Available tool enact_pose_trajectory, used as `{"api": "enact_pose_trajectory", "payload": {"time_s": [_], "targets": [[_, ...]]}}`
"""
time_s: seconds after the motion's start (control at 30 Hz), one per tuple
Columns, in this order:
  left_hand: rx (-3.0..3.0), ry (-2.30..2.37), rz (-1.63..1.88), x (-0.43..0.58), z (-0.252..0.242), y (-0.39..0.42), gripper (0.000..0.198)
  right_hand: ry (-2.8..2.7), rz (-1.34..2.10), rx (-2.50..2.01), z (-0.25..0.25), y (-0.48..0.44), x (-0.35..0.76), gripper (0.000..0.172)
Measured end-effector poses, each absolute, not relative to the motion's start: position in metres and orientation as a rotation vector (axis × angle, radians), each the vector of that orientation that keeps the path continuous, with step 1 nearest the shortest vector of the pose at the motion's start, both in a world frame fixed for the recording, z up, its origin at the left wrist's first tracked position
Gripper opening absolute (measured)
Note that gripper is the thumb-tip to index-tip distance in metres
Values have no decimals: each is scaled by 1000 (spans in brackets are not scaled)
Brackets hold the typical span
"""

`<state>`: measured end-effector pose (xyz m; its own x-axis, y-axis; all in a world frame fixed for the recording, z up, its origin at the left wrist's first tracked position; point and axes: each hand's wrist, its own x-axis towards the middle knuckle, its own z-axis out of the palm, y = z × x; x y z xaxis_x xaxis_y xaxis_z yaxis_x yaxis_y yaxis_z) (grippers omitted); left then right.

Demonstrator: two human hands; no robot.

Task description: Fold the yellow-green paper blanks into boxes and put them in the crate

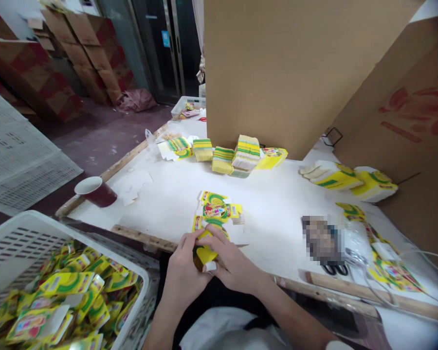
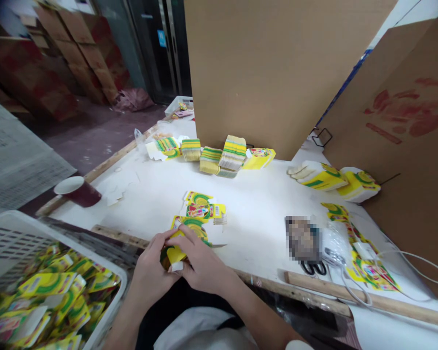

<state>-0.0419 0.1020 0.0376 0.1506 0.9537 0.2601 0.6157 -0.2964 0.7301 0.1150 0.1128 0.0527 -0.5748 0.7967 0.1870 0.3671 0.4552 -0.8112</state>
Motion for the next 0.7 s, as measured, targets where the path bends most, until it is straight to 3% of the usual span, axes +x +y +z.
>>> {"api": "enact_pose_trajectory", "payload": {"time_s": [0.17, 0.7], "targets": [[1851, 1458, 996, -39, 35, 101, 62, -2100, 1004, -982, 49, 112, 115, 39], [1939, 1493, 989, -38, 34, 102, 59, -2017, 1015, -980, 35, 111, 115, 17]]}}
